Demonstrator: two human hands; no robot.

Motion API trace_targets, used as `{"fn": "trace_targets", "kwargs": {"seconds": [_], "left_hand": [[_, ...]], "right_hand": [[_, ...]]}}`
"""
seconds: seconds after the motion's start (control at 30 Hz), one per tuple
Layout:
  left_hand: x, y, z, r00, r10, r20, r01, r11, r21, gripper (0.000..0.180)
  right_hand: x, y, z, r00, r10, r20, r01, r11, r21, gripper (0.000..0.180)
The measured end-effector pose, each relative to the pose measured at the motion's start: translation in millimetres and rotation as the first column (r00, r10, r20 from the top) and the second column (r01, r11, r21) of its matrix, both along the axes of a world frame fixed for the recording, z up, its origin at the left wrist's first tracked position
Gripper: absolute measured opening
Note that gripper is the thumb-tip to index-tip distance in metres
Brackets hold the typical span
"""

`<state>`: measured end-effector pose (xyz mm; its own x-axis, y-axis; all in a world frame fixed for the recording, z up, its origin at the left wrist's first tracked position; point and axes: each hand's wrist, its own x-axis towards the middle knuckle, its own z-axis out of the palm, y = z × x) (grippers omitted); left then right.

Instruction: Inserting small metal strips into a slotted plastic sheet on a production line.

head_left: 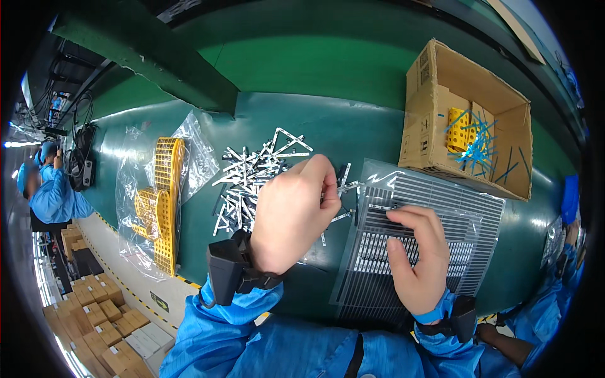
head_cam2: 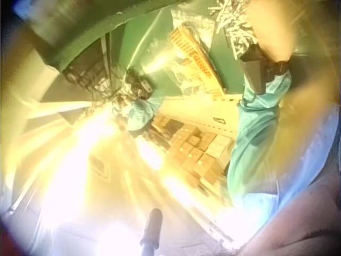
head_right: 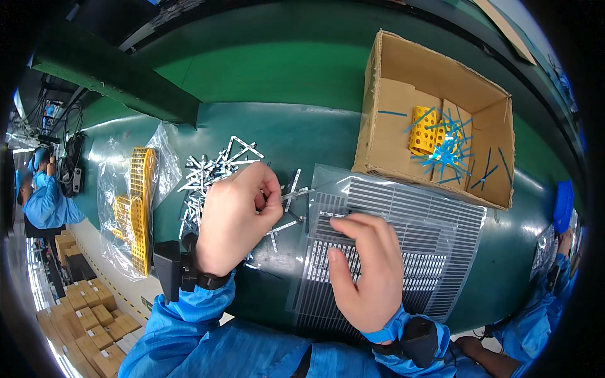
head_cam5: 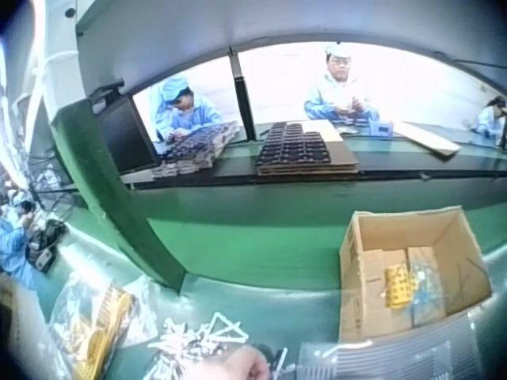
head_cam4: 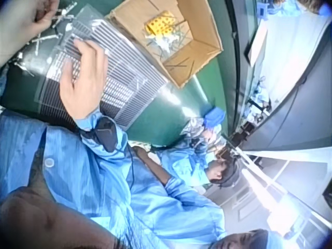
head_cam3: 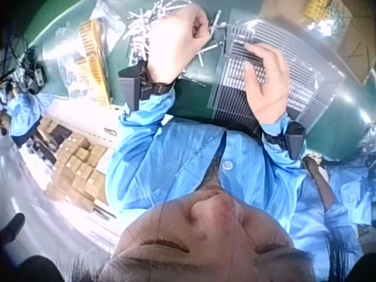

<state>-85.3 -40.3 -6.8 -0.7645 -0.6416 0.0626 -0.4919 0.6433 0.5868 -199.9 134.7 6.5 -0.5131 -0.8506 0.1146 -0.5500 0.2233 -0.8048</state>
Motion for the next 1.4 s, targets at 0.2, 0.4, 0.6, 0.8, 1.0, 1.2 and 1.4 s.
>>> {"fn": "trace_targets", "kwargs": {"seconds": [0.2, 0.4, 0.6, 0.8, 1.0, 1.2, 1.4], "left_hand": [[-17, 6, -7, 0.978, -0.187, -0.094, 0.169, 0.971, -0.171, 0.030], [-17, 6, -20, 0.949, -0.286, -0.131, 0.265, 0.951, -0.161, 0.019], [-22, 6, -21, 0.951, -0.289, -0.112, 0.268, 0.948, -0.171, 0.013], [-23, 4, -22, 0.947, -0.314, -0.072, 0.293, 0.932, -0.214, 0.014], [-17, 4, -17, 0.884, -0.398, -0.246, 0.362, 0.915, -0.179, 0.021], [-12, 1, -13, 0.853, -0.434, -0.289, 0.400, 0.900, -0.172, 0.022], [-7, -4, -11, 0.917, -0.325, -0.230, 0.276, 0.935, -0.223, 0.021]], "right_hand": [[0, -5, -7, 0.989, -0.075, 0.126, 0.065, 0.995, 0.078, 0.031], [-5, 5, -15, 0.975, -0.134, 0.179, 0.121, 0.989, 0.083, 0.032], [-11, -1, -13, 0.971, -0.153, 0.183, 0.141, 0.987, 0.079, 0.034], [-16, -6, -12, 0.963, -0.168, 0.209, 0.141, 0.980, 0.138, 0.033], [-13, -10, -28, 0.934, -0.199, 0.298, 0.207, 0.978, 0.005, 0.024], [-15, -14, -26, 0.975, -0.111, 0.194, 0.121, 0.992, -0.043, 0.006], [-19, -6, -27, 0.914, -0.162, 0.373, 0.213, 0.972, -0.099, 0.010]]}}
